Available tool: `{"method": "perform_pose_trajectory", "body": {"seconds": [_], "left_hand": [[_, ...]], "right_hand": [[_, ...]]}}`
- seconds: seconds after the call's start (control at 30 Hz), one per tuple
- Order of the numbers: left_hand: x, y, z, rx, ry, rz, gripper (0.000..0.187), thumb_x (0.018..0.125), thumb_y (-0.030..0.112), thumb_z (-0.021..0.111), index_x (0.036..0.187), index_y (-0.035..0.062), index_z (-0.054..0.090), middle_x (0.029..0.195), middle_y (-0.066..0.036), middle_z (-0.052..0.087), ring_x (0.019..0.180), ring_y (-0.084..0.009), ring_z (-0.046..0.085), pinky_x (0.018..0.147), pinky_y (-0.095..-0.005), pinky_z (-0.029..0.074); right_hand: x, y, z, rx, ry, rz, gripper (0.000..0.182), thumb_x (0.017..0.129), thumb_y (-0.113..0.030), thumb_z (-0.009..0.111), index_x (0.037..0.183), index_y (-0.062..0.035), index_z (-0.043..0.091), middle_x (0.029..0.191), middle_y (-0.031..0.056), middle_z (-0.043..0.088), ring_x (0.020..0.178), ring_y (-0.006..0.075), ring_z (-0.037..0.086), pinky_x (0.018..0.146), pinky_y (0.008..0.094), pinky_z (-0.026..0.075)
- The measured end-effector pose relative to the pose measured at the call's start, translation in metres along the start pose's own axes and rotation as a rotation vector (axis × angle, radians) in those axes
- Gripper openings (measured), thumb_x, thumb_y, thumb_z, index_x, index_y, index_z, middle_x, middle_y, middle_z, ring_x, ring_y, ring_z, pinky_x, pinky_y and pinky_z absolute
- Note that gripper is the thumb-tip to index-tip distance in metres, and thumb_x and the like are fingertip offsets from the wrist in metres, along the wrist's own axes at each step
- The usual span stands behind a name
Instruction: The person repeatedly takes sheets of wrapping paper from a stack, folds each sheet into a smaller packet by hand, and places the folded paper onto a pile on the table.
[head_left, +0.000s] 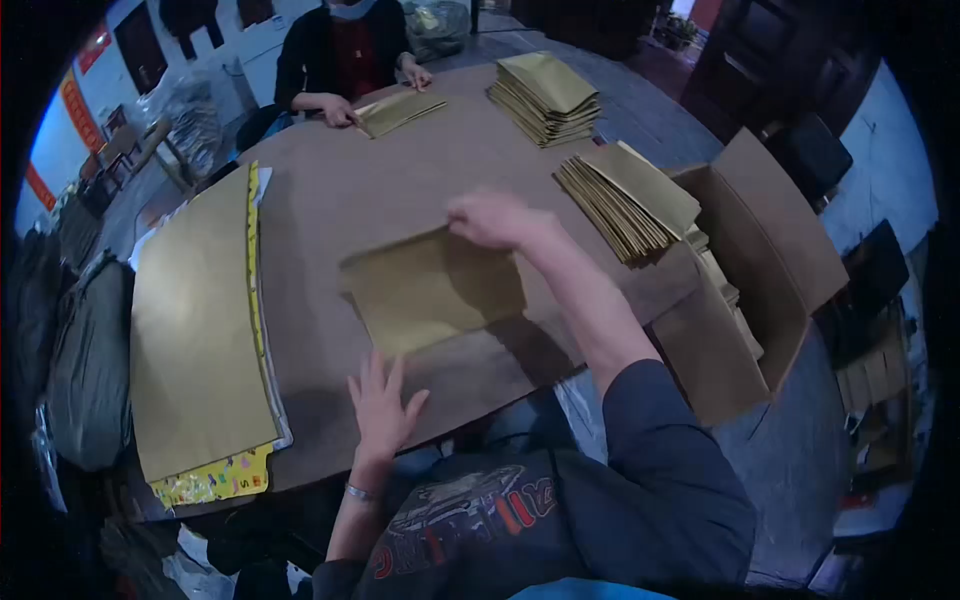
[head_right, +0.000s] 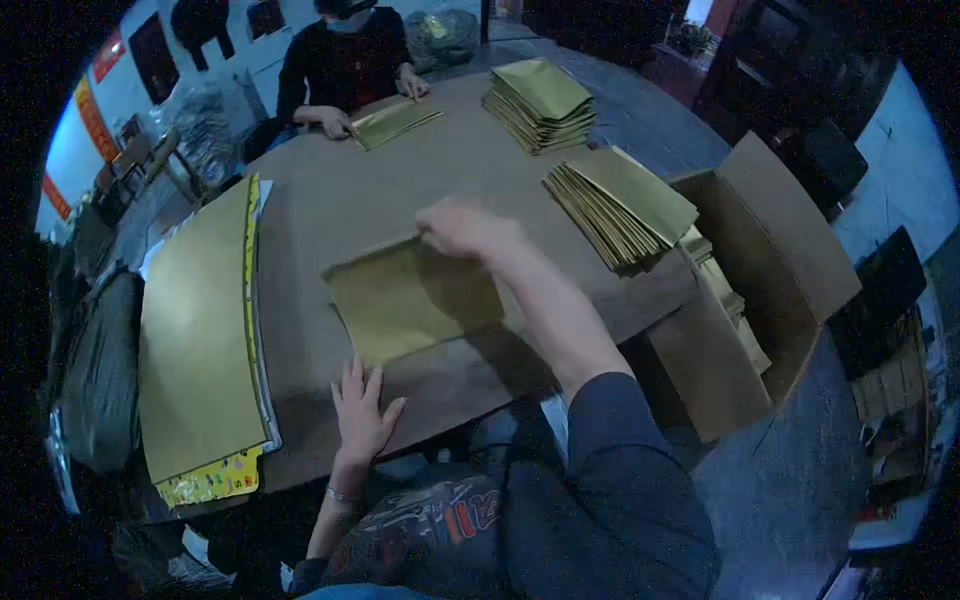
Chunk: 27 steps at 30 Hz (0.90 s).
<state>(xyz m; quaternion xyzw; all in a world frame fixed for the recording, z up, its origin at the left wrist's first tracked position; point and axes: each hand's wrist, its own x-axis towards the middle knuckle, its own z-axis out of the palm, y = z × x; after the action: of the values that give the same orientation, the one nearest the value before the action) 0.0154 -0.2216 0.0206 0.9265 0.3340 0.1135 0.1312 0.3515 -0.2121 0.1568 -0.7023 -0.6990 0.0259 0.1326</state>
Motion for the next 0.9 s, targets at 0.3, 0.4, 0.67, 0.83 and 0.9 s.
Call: {"method": "perform_pose_trajectory", "body": {"seconds": [0.3, 0.4, 0.67, 0.83, 0.9], "left_hand": [[0.001, 0.002, 0.002, 0.021, -0.012, -0.016, 0.062, 0.085, 0.039, 0.066, 0.138, 0.0116, 0.049, 0.151, -0.02, 0.032, 0.143, -0.0403, 0.024, 0.112, -0.0641, 0.019], [0.0, -0.001, 0.004, 0.032, -0.016, -0.011, 0.061, 0.085, 0.038, 0.067, 0.137, 0.0115, 0.05, 0.152, -0.019, 0.032, 0.143, -0.0394, 0.024, 0.112, -0.063, 0.02], [0.001, -0.002, 0.007, 0.027, 0.027, -0.012, 0.057, 0.084, 0.038, 0.068, 0.133, 0.0132, 0.053, 0.15, -0.019, 0.035, 0.141, -0.0399, 0.028, 0.112, -0.062, 0.021], [0.001, -0.006, 0.012, 0.052, 0.035, 0.01, 0.057, 0.083, 0.038, 0.068, 0.132, 0.0118, 0.054, 0.149, -0.018, 0.036, 0.141, -0.0398, 0.029, 0.112, -0.0622, 0.021], [0.001, -0.004, 0.012, 0.045, 0.041, 0.002, 0.057, 0.083, 0.038, 0.068, 0.131, 0.0112, 0.055, 0.149, -0.018, 0.036, 0.14, -0.0397, 0.029, 0.112, -0.0622, 0.021]], "right_hand": [[-0.123, 0.141, -0.17, -0.681, 0.907, 0.253, 0.012, 0.09, -0.019, 0.061, 0.097, -0.01, 0.064, 0.092, 0.0097, 0.065, 0.092, 0.033, 0.062, 0.078, 0.0429, 0.052], [-0.154, 0.179, -0.135, -0.76, 0.844, 0.333, 0.011, 0.09, -0.016, 0.06, 0.1, -0.0125, 0.063, 0.091, 0.0092, 0.063, 0.094, 0.0329, 0.061, 0.08, 0.0441, 0.053], [-0.226, 0.224, 0.006, -0.424, 0.455, 0.813, 0.019, 0.092, -0.018, 0.059, 0.105, -0.0063, 0.065, 0.105, 0.0194, 0.066, 0.103, 0.0385, 0.06, 0.09, 0.0483, 0.049], [-0.226, 0.223, -0.007, -0.356, 0.44, 0.828, 0.016, 0.09, -0.019, 0.061, 0.098, -0.0079, 0.068, 0.095, 0.0171, 0.067, 0.093, 0.0369, 0.063, 0.081, 0.0482, 0.051], [-0.227, 0.228, -0.007, -0.417, 0.373, 0.789, 0.024, 0.09, -0.029, 0.06, 0.102, -0.0109, 0.07, 0.093, 0.0144, 0.07, 0.091, 0.036, 0.066, 0.08, 0.0468, 0.052]]}}
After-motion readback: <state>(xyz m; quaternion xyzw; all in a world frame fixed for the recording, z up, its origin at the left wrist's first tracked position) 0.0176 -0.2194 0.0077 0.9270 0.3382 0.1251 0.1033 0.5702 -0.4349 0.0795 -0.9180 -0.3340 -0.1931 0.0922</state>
